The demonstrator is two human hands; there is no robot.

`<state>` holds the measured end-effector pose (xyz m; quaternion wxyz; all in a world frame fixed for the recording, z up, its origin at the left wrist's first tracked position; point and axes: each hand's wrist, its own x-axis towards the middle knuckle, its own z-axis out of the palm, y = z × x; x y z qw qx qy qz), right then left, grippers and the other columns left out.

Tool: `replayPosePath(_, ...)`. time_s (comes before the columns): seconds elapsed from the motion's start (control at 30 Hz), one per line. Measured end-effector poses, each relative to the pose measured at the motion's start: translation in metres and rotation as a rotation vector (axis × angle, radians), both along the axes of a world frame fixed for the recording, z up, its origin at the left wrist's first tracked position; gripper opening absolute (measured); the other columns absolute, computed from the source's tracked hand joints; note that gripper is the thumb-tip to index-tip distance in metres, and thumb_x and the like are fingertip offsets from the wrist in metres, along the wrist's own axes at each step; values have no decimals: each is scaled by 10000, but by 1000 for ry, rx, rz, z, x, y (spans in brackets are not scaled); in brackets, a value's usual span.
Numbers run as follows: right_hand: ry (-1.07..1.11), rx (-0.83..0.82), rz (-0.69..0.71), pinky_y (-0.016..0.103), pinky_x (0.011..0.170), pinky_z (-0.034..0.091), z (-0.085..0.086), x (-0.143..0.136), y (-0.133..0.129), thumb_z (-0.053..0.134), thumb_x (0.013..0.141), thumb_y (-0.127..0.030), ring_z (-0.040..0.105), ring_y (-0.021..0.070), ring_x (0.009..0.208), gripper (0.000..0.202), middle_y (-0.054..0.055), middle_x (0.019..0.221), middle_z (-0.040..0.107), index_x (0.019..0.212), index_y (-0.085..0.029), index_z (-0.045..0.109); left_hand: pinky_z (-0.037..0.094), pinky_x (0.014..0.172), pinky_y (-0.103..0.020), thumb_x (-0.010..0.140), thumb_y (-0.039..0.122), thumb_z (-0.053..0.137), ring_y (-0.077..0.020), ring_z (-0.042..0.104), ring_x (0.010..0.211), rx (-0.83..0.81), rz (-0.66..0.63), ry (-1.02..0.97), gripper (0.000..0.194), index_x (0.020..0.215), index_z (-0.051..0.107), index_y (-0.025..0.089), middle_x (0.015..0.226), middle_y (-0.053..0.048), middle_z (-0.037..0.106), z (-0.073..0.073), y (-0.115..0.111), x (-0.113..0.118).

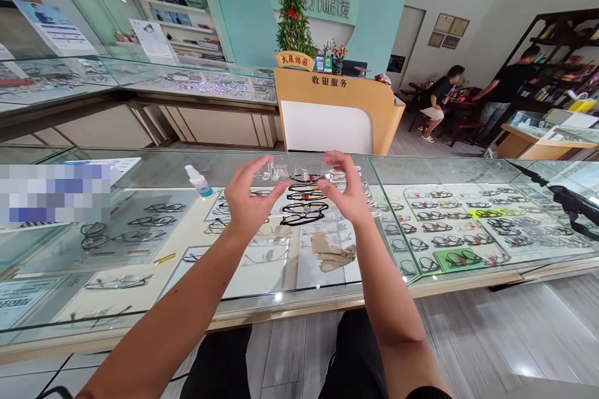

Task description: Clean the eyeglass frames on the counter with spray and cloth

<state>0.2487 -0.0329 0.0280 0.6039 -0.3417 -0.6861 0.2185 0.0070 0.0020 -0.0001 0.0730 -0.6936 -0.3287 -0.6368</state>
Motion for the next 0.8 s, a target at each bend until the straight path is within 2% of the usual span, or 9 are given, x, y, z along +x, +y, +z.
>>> replayPosePath(0.1, -10, 82, -53, 560, 1237, 493, 0, -12, -4, 842, 916, -480, 663, 306, 1371, 663, 90, 1394, 698, 1493, -340, 548, 622, 1064, -493, 934, 473, 885, -290, 792, 1163, -25, 10, -94, 518, 1358, 707, 233, 1236, -104, 824, 12, -4, -1)
replayPosePath(0.2, -36, 109, -150, 587, 1209, 517, 15, -23, -8, 882, 895, -470, 686, 308, 1279, 698, 93, 1322, 694, 1487, -339, 537, 626, 1048, -490, 942, 447, 873, -268, 797, 1112, -42, 9, -151, 475, 1327, 708, 223, 1178, -83, 825, 36, -10, -5)
replayPosePath(0.27, -43, 145, -187, 587, 1181, 535, 33, -29, -9, 902, 882, -474, 694, 303, 1216, 689, 80, 1263, 703, 1462, -348, 551, 627, 1046, -490, 936, 437, 876, -260, 799, 1094, -25, -2, -172, 465, 1314, 711, 222, 1156, -74, 825, 58, -12, -7)
replayPosePath(0.43, -30, 278, -258, 545, 1088, 566, 90, -42, -13, 892, 898, -488, 695, 288, 1144, 596, 60, 1172, 723, 1400, -346, 606, 626, 1014, -455, 906, 434, 898, -240, 782, 1062, 88, -10, -201, 473, 1295, 718, 234, 1126, -55, 804, 114, -17, -12)
replayPosePath(0.53, 0, 336, -314, 514, 998, 581, 114, -50, -21, 856, 932, -496, 698, 270, 1074, 482, 44, 1102, 734, 1337, -343, 645, 621, 976, -430, 894, 442, 904, -221, 760, 1007, 143, -16, -225, 454, 1259, 723, 241, 1066, -35, 779, 137, -24, -10)
replayPosePath(0.63, 25, 357, -332, 491, 943, 590, 123, -54, -30, 846, 942, -501, 704, 255, 1025, 427, 33, 1069, 746, 1296, -338, 672, 616, 962, -419, 886, 436, 913, -209, 750, 979, 156, -34, -256, 447, 1247, 726, 248, 1055, -24, 764, 146, -31, -9)
replayPosePath(0.8, -33, 310, -376, 478, 887, 605, 123, -51, -37, 852, 944, -513, 744, 273, 1077, 400, 61, 1170, 769, 1271, -329, 712, 611, 960, -422, 893, 427, 918, -212, 737, 1001, 133, -19, -223, 464, 1282, 723, 266, 1120, -37, 750, 144, -37, -12)
